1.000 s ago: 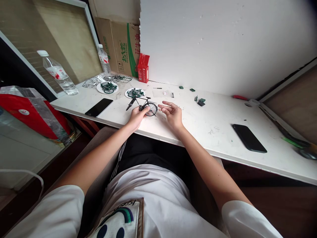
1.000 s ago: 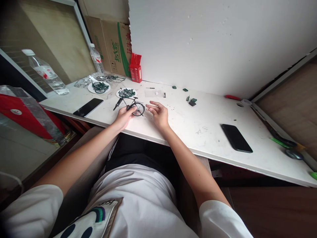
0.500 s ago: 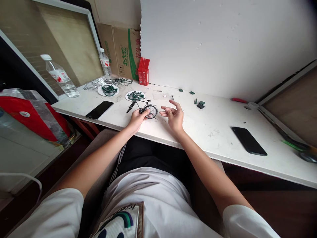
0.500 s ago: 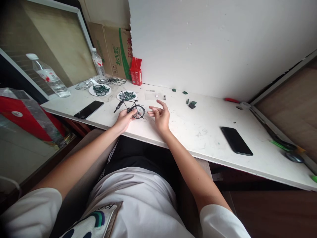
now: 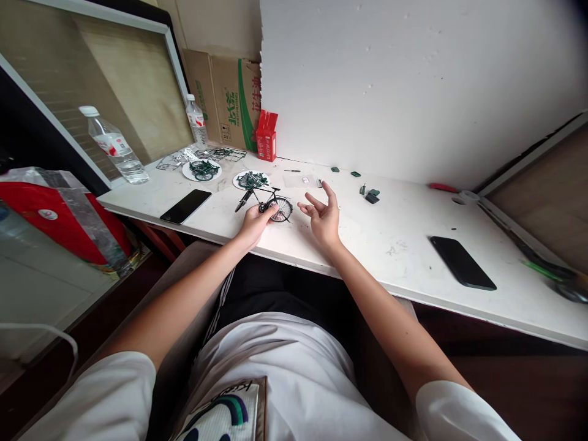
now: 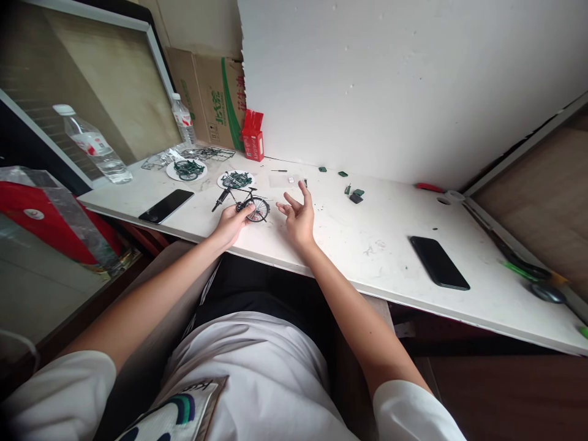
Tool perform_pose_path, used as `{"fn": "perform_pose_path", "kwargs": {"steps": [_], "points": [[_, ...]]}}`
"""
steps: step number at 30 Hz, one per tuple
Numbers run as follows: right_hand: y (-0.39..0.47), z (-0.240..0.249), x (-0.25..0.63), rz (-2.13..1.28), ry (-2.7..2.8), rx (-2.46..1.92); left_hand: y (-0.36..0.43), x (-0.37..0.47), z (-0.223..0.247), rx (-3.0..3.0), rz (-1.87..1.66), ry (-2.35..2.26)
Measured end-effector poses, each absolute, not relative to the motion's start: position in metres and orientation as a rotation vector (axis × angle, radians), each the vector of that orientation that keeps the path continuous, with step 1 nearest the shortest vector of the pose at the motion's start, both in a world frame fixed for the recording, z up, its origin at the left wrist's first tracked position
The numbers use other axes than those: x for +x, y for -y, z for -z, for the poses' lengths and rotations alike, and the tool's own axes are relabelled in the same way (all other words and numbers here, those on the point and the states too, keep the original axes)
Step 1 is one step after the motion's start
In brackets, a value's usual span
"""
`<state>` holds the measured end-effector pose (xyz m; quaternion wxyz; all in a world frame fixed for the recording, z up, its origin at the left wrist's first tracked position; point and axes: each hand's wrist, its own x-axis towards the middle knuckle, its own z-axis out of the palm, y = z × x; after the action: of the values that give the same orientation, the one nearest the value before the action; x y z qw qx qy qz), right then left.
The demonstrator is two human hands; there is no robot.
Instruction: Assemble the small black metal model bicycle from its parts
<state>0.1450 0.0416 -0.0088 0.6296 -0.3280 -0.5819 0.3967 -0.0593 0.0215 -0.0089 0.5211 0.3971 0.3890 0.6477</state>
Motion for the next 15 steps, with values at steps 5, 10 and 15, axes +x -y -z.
{"fn": "perform_pose_path", "kwargs": {"steps": [5, 10, 15], "points": [[-0.0417, 0.0067, 0.1444, -0.979, 1.292, -0.771, -0.0213, -0.0592, 0.0087, 0.951, -1.554, -0.947], [-0.0439, 0.0062, 0.1462, -1.071, 1.248, -0.778, -0.0212, -0.0588, 0.0083, 0.951, -1.55, -0.95], [-0.0441, 0.0071, 0.1476, -1.045, 1.254, -0.81, -0.0213, -0.0586, 0.0083, 0.94, -1.553, -0.949]]}}
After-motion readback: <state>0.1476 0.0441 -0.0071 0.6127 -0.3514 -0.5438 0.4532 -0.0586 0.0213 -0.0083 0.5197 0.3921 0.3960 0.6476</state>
